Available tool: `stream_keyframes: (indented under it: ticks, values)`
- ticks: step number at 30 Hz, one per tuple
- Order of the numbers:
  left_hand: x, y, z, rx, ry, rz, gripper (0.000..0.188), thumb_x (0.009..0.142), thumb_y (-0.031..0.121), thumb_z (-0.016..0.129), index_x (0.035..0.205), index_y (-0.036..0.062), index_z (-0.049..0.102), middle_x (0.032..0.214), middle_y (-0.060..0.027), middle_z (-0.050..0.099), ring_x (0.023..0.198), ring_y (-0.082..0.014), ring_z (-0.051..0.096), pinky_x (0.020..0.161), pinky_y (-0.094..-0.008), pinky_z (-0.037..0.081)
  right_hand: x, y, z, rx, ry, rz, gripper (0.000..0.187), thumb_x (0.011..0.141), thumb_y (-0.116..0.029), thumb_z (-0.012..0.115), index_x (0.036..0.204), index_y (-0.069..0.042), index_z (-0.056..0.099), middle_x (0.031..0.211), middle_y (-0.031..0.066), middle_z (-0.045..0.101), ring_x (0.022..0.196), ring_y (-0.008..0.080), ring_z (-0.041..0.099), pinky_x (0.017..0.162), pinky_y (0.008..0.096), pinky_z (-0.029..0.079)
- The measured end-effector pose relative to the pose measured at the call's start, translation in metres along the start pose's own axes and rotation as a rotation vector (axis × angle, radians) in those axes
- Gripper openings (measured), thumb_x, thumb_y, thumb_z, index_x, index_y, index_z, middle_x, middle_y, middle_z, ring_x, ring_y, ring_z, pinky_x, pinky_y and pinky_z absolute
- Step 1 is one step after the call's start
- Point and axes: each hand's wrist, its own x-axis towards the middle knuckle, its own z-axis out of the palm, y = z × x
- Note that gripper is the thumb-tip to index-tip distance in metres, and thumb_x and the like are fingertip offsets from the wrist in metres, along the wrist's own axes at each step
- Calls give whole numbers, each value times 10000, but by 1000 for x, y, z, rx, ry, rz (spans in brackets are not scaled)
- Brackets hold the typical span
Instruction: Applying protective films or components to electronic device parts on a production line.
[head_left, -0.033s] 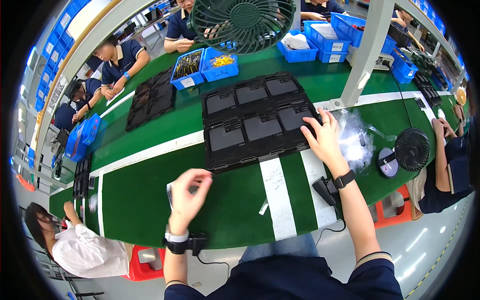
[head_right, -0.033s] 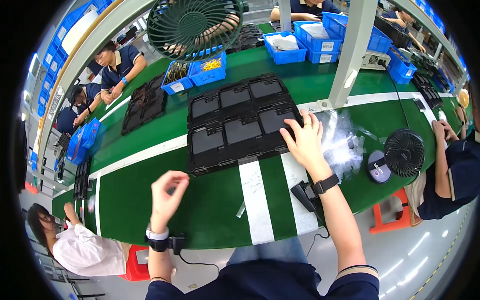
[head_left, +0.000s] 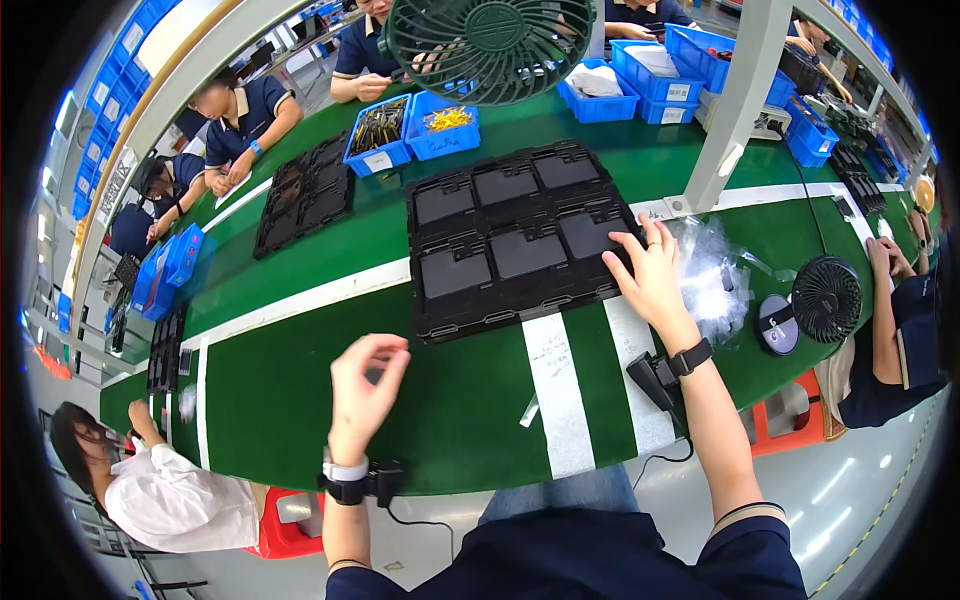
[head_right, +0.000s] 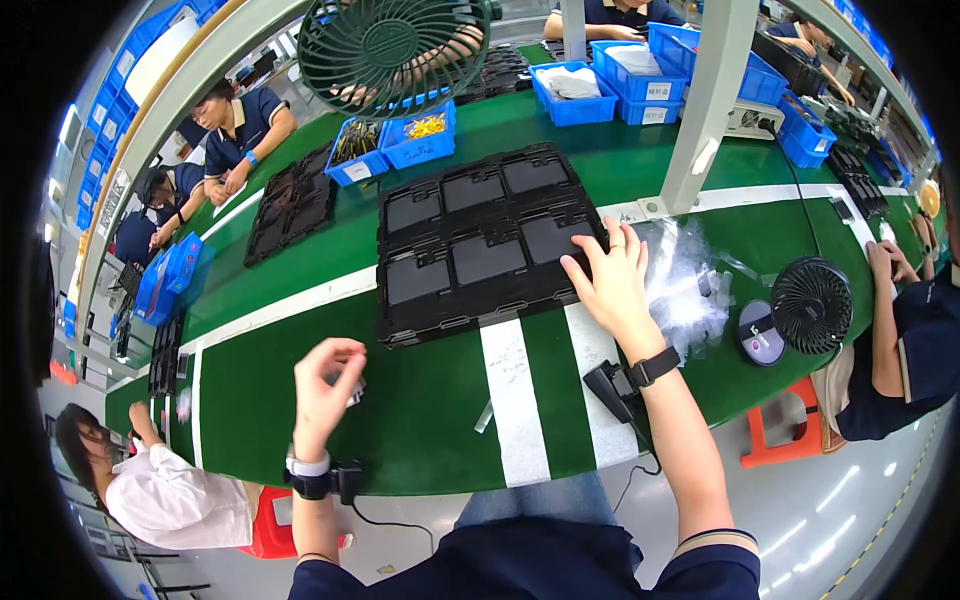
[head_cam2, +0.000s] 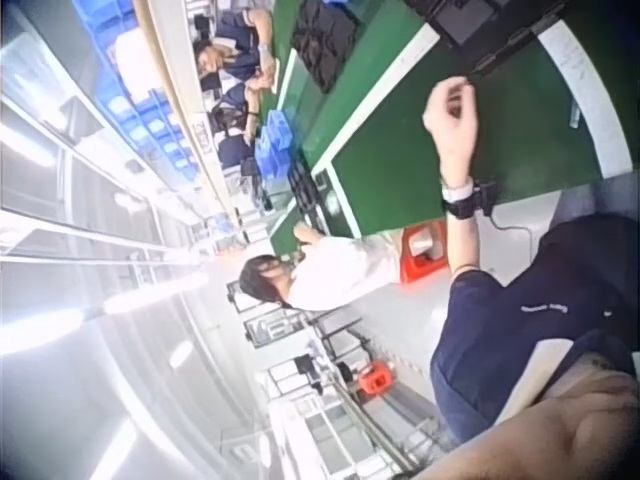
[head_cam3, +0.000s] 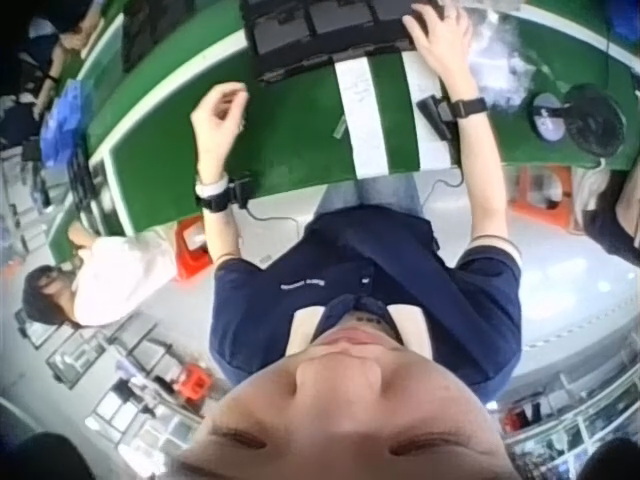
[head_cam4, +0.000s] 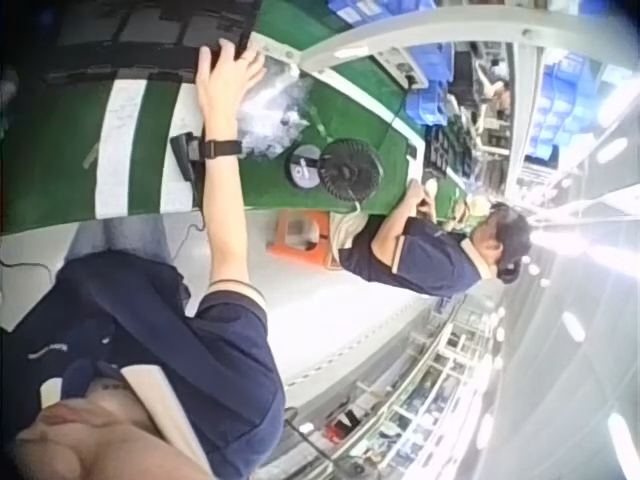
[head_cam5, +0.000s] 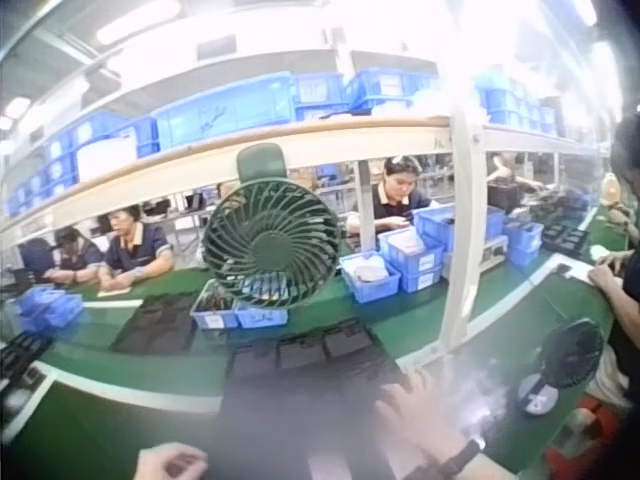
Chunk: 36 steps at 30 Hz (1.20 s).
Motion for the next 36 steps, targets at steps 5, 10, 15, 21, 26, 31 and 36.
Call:
stream_keyframes:
  ticks: [5,10,15,21,26,31,36]
  values:
    - [-14,-35,-42,387,32,-47,261,712,102,685,947,3,624,944,-130,620,868,-265,610,734,-327,474,12,-50,-40,363,-143,-290,200,743,-229,626,701,-51,546,745,115,544,741,317,534,661,406,435]
    - [-24,-47,-42,461,-86,-51,440,670,215,750,1035,7,618,1115,-169,562,976,-324,575,853,-359,467,-47,-118,-68,262,-767,-389,331,797,-358,604,713,-43,548,654,113,569,607,295,607,514,375,485]
    - [-18,-46,-37,455,-133,-48,449,662,202,755,1052,19,627,1147,-181,550,982,-322,576,849,-352,468,-65,-107,-58,326,-764,-371,229,803,-287,579,777,-62,542,655,110,580,618,295,610,526,385,491]
    - [-21,-37,-43,470,-9,-53,380,670,129,741,1011,5,631,1015,-168,611,841,-299,625,761,-313,500,-18,-63,-96,209,-586,-66,161,764,-194,601,733,-56,524,658,128,580,636,322,595,551,416,468]
    - [-9,-8,-30,353,54,-45,449,656,136,760,1056,15,593,887,-137,638,801,-259,634,752,-296,500,-10,-11,-113,-164,-462,131,315,784,-298,633,709,-23,500,645,134,566,605,305,569,521,395,433]
    - [12,39,18,1,-207,92,566,641,183,795,1136,37,563,893,-98,640,815,-173,616,756,-292,494,-2,-56,-95,794,-743,-144,271,807,-248,625,934,-15,574,721,116,591,688,250,593,623,323,467]
    - [34,44,65,-85,-246,172,574,636,194,804,1130,30,563,881,-78,615,788,-152,603,724,-271,483,4,-80,-48,1116,-704,-128,241,815,-146,613,1008,-11,564,776,86,632,696,166,619,611,280,467]
